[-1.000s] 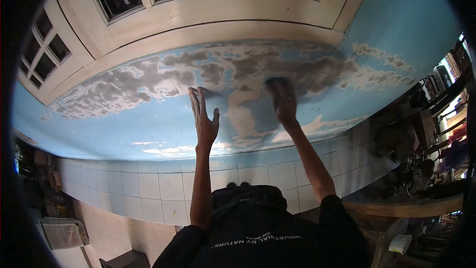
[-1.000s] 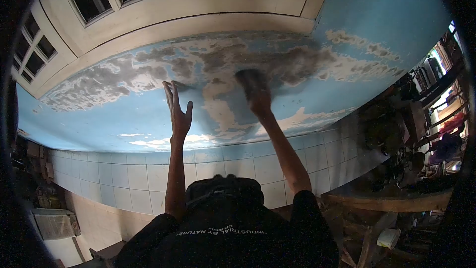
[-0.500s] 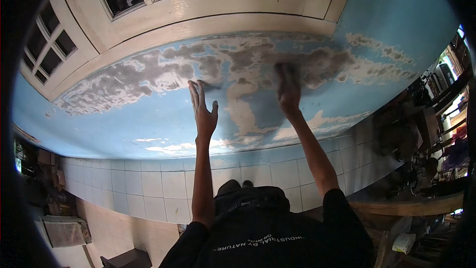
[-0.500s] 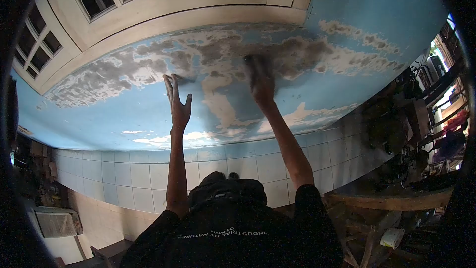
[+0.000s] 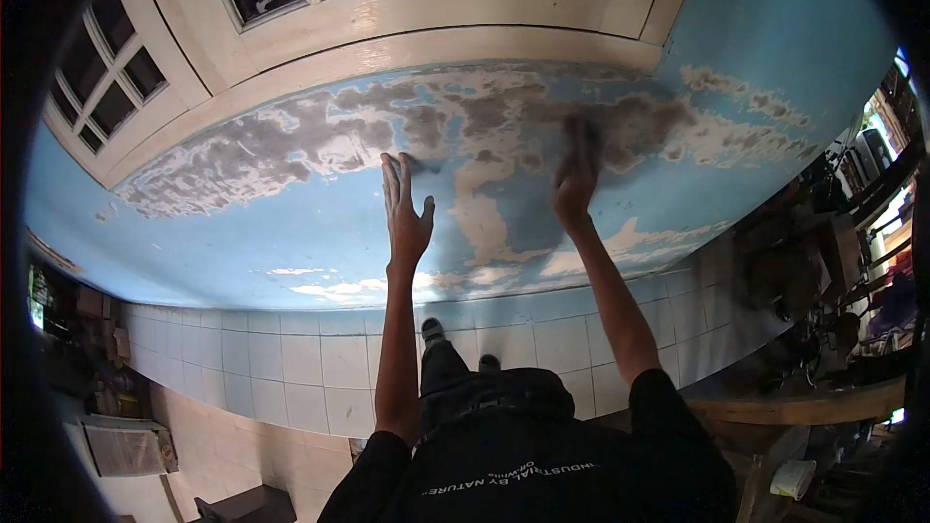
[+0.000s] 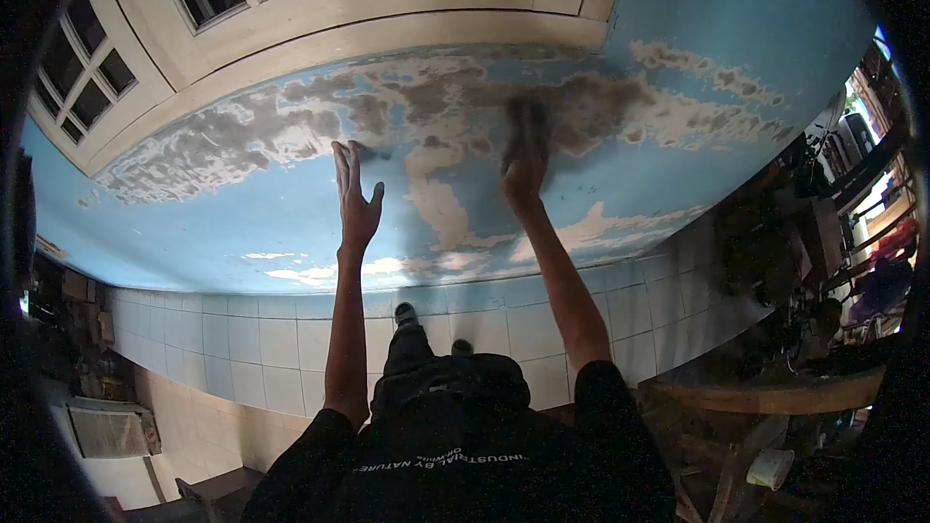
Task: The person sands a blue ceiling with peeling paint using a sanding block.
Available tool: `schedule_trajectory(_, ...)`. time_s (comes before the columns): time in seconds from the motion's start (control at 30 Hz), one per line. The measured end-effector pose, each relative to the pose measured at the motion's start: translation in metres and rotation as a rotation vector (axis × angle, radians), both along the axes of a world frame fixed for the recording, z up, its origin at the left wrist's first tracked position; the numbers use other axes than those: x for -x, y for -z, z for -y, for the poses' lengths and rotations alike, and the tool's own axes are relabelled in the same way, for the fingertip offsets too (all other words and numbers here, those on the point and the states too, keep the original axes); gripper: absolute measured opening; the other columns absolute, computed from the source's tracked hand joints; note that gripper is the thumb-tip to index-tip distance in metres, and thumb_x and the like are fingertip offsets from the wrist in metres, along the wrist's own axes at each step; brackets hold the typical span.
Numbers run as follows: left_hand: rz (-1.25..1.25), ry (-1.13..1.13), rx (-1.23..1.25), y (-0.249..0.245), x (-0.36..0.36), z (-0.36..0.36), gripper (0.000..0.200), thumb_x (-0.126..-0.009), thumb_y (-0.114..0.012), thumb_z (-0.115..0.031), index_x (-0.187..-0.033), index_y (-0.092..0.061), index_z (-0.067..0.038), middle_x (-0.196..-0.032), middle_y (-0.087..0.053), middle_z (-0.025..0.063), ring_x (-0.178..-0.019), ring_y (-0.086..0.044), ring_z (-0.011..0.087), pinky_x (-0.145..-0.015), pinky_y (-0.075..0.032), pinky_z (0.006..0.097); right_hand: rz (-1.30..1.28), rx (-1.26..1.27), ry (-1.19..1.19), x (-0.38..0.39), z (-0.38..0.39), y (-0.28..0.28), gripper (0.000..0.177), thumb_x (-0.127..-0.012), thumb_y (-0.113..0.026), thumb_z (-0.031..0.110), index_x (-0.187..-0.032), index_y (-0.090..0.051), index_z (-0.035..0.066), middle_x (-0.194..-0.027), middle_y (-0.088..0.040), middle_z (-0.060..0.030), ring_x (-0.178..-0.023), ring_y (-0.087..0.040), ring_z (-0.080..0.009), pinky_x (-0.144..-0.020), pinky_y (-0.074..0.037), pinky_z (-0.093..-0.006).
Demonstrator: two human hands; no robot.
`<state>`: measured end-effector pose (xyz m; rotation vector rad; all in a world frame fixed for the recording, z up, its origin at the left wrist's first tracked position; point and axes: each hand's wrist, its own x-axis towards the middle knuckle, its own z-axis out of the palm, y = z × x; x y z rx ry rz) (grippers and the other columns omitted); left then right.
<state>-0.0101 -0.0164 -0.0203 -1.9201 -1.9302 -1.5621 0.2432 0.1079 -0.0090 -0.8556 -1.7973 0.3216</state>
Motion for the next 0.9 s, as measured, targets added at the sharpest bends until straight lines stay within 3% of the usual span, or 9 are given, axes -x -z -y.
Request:
schedule_trajectory(0.07,0.006,0.014,0.004,0.002,-0.002,0.0,0.095,-0.079,-0.066,0.006,-0.155,-0.015,-0.018,-0.16,-0.003,0.017,-0.148,-0.006,0.0361,-0.117,-0.019,0.0483,0.044,-0.448,0.448,0.01,0.006,-0.003,0.042,-0.098,-0.041,0.009,-0.138,-0.047,-0.001,-0.145,-0.045,-0.017,-0.134,-0.041,-0.0363,-0.115,-0.025,-0.0506)
schedule_trajectory(0.2,0.009,0.013,-0.007,-0.001,-0.003,0.0,0.095,-0.08,-0.066,0.004,-0.155,-0.014,-0.019,-0.161,-0.003,0.0169,-0.147,-0.006,0.0363,-0.117,-0.018,0.0484,0.157,-0.408,0.29,0.036,0.019,0.026,0.046,-0.097,-0.054,0.017,-0.141,-0.046,0.007,-0.146,-0.042,-0.0179,-0.133,-0.04,-0.0393,-0.108,-0.033,-0.0522)
schedule_trajectory(0.27,0.008,0.009,0.0,-0.002,-0.002,0.003,0.094,-0.08,-0.066,0.003,-0.155,-0.014,-0.019,-0.161,-0.003,0.0169,-0.147,-0.006,0.0364,-0.118,-0.018,0.0487,0.691,-0.436,0.049,0.033,0.019,0.036,0.047,-0.097,-0.054,0.018,-0.142,-0.046,0.008,-0.146,-0.043,-0.0147,-0.132,-0.042,-0.0386,-0.109,-0.032,-0.0523)
schedule_trajectory(0.33,-0.029,0.012,0.026,-0.004,0.002,0.004,0.093,-0.081,-0.065,0.002,-0.155,-0.014,-0.02,-0.161,-0.003,0.0162,-0.148,-0.006,0.0357,-0.118,-0.017,0.0499,0.607,-0.402,0.005,0.024,0.003,0.033,0.046,-0.097,-0.052,0.018,-0.142,-0.047,0.01,-0.146,-0.044,-0.0131,-0.131,-0.043,-0.0404,-0.11,-0.031,-0.0542)
schedule_trajectory(0.4,-0.054,0.008,0.047,-0.003,0.006,0.006,0.092,-0.082,-0.065,0.001,-0.155,-0.014,-0.02,-0.161,-0.003,0.0157,-0.148,-0.007,0.0353,-0.118,-0.016,0.0505,0.273,-0.45,0.174,0.018,0.003,0.019,0.044,-0.099,-0.045,0.014,-0.142,-0.044,0.003,-0.146,-0.044,-0.0139,-0.134,-0.042,-0.0355,-0.114,-0.025,-0.0511)
schedule_trajectory(0.5,-0.072,0.009,0.068,-0.002,0.009,0.007,0.092,-0.082,-0.065,0.0,-0.155,-0.014,-0.02,-0.161,-0.003,0.0149,-0.148,-0.007,0.0346,-0.118,-0.015,0.0514,0.003,-0.446,0.415,0.036,0.01,0.012,0.043,-0.1,-0.042,0.011,-0.142,-0.044,0.003,-0.145,-0.045,-0.0173,-0.135,-0.04,-0.0355,-0.113,-0.026,-0.0521)
schedule_trajectory(0.67,-0.077,0.014,0.074,-0.002,0.009,0.006,0.092,-0.082,-0.065,0.0,-0.155,-0.013,-0.02,-0.161,-0.003,0.015,-0.148,-0.008,0.0345,-0.118,-0.015,0.0522,0.324,-0.434,0.242,0.041,0.023,0.03,0.043,-0.1,-0.041,0.009,-0.141,-0.042,-0.002,-0.142,-0.047,-0.0199,-0.131,-0.044,-0.0387,-0.112,-0.027,-0.0492)
schedule_trajectory(0.73,-0.092,0.008,0.085,-0.001,0.01,0.006,0.092,-0.082,-0.065,0.0,-0.155,-0.012,-0.02,-0.161,-0.004,0.0153,-0.148,-0.007,0.0343,-0.118,-0.015,0.0526,0.485,-0.487,0.045,0.024,0.008,0.023,0.043,-0.102,-0.04,0.018,-0.143,-0.044,0.005,-0.15,-0.036,-0.0183,-0.133,-0.039,-0.0408,-0.115,-0.02,-0.0541)
schedule_trajectory(0.9,-0.08,0.024,0.08,-0.004,0.01,0.008,0.092,-0.082,-0.065,-0.001,-0.155,-0.013,-0.02,-0.161,-0.004,0.0154,-0.148,-0.007,0.0347,-0.118,-0.015,0.0525,0.024,-0.415,0.273,0.015,0.003,0.003,0.042,-0.101,-0.04,0.011,-0.142,-0.043,0.001,-0.147,-0.04,-0.0189,-0.132,-0.041,-0.0404,-0.115,-0.023,-0.0504)
